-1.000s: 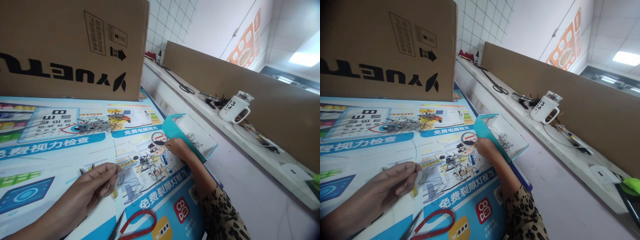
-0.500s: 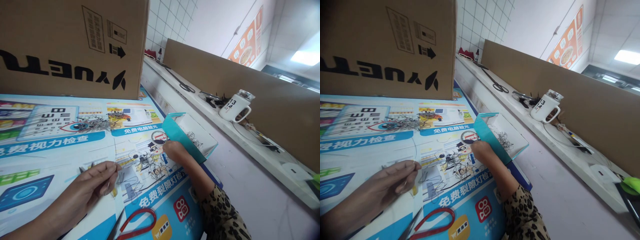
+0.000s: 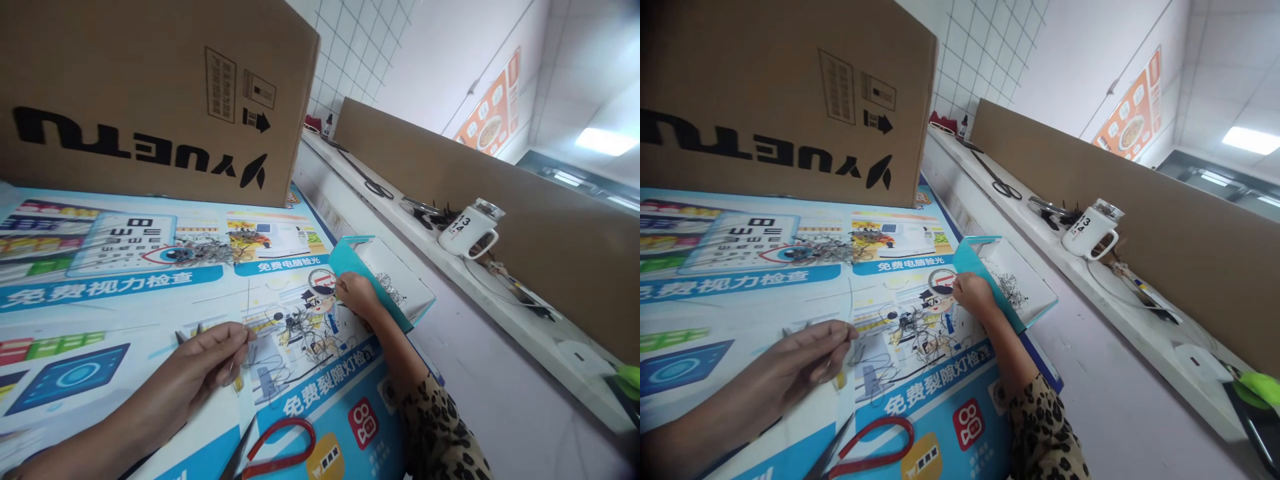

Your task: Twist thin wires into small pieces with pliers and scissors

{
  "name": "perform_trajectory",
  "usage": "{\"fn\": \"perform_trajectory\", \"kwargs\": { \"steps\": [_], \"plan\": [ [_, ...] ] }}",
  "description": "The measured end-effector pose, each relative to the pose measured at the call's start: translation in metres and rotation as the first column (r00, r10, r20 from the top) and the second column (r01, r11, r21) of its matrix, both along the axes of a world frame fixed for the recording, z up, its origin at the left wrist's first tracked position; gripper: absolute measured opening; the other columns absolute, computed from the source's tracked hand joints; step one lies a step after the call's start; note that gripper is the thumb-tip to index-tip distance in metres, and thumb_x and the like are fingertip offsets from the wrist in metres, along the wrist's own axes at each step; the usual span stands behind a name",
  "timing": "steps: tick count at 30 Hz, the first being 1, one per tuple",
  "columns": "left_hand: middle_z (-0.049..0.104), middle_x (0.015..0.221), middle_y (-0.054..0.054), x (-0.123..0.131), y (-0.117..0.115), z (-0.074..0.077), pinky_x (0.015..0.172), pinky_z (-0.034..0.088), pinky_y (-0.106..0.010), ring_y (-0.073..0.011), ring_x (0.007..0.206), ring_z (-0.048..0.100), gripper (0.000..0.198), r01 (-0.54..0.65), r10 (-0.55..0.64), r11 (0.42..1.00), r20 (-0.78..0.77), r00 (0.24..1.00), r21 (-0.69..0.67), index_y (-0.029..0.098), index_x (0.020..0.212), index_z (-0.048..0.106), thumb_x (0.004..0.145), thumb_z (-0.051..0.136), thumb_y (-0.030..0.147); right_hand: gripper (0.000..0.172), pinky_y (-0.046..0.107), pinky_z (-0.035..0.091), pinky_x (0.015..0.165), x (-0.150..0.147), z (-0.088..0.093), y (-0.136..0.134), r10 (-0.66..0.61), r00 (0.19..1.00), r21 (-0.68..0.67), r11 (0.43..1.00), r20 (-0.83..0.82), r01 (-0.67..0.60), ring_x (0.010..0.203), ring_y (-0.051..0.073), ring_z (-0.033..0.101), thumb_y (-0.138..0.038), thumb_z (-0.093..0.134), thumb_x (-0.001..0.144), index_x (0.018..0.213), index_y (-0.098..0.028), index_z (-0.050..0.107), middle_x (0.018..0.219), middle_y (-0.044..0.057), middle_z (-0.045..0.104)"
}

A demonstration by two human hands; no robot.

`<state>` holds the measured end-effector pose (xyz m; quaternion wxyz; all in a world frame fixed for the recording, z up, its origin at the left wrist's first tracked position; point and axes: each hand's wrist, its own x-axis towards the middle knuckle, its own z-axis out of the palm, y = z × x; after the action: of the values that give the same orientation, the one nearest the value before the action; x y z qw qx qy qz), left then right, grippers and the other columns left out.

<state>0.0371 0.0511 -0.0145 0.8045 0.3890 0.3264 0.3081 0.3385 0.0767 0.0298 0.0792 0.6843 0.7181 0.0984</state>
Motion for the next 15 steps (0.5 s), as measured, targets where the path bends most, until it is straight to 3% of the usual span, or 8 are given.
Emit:
{"fn": "perform_trajectory", "kwargs": {
  "steps": [5, 9, 15],
  "plan": [
    [0.045, 0.056, 0.003, 0.0, 0.004, -0.007, 0.05, 0.03, -0.017, -0.0084, 0.051, 0.028, 0.026, 0.011, -0.012, 1.0, 0.02, 1.0, 0.018, 0.017, 0.071, 0.057, 0.083, 0.055, 0.04, 0.026, 0.023, 0.037, 0.063, -0.004, -0.009, 0.018, -0.025, 1.0, -0.016, 1.0, -0.008, 0.025, 0.08, 0.017, 0.058, -0.022, 0.035, 0.092, 0.09, -0.013, 0.059, 0.095, 0.01, 0.063],
    [0.042, 0.055, 0.004, 0.0, 0.003, -0.004, 0.052, 0.031, -0.016, -0.0086, 0.052, 0.028, 0.027, 0.031, -0.031, 0.999, 0.009, 0.999, 0.017, 0.017, 0.07, 0.055, 0.085, 0.053, 0.039, 0.022, 0.023, 0.039, 0.069, -0.005, -0.016, 0.025, -0.021, 1.0, -0.08, 0.997, -0.007, 0.02, 0.086, 0.018, 0.058, -0.02, 0.04, 0.09, 0.09, -0.013, 0.061, 0.093, 0.012, 0.064],
    [0.042, 0.055, 0.004, -0.001, 0.002, -0.001, 0.051, 0.032, -0.016, -0.0097, 0.054, 0.03, 0.028, 0.021, -0.021, 1.0, -0.054, 0.998, 0.011, 0.018, 0.068, 0.054, 0.082, 0.055, 0.042, 0.029, 0.026, 0.039, 0.076, -0.002, -0.004, 0.011, -0.046, 0.999, -0.174, 0.984, 0.002, 0.046, 0.095, 0.019, 0.055, -0.021, 0.032, 0.094, 0.099, -0.014, 0.06, 0.104, 0.012, 0.061]
  ]
}}
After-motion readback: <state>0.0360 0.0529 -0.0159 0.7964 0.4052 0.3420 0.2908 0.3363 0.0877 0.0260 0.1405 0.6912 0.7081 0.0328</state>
